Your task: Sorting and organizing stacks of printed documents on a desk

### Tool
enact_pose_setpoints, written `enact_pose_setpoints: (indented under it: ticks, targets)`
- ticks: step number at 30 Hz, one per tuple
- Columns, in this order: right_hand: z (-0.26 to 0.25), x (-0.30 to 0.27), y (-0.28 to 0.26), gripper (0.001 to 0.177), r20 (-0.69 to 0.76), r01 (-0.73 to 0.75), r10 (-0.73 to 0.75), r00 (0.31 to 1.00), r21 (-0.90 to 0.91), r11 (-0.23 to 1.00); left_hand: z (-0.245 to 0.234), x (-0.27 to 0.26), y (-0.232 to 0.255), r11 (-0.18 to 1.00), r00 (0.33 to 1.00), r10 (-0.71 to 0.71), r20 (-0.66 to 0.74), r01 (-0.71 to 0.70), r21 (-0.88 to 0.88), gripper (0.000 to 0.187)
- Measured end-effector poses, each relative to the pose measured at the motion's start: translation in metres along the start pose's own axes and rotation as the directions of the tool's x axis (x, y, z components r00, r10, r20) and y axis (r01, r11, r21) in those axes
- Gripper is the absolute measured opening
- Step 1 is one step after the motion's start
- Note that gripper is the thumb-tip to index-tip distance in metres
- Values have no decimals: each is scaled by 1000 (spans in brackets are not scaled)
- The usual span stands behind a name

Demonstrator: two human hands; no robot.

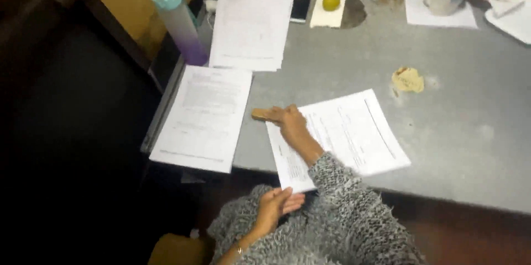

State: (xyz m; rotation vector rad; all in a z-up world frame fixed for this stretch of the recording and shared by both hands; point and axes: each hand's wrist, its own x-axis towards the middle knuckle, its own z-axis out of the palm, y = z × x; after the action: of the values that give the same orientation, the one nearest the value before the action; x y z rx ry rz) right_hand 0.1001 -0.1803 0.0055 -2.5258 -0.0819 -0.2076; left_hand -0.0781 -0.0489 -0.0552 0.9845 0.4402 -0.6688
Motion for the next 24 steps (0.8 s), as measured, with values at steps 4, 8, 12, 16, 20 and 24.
enact_pose_setpoints:
  ticks: [4, 8, 12, 16, 20, 24]
  targets:
    - [-119, -83, -89, 43, 277, -284, 140, 950, 594, 753, -7, 13, -4, 999, 1000, 28, -14, -29, -38, 37]
    - [-169, -121, -78, 37, 299, -547, 494, 816, 675, 495, -26, 34, -22, 999, 999, 23, -32, -24, -27, 42]
    - [-154, -111, 66, 35, -56, -354, 585, 809, 747, 562, -2, -4, 7, 993, 996, 81, 30, -83, 86, 36]
    - [-120, -117, 65, 13, -350, -296, 475, 807, 457, 839, -22, 33, -20, 1000, 1000, -4, -9, 4, -3, 50]
    - [-30, -186, 15, 38, -360, 104, -87, 929, 26, 994, -29, 49, -15, 999, 999, -48, 5, 48, 9, 53]
    - [-165, -162, -52, 37, 173, -331, 600, 781, 930, 163, 28, -12, 35, 994, 994, -111, -7, 111, -25, 62]
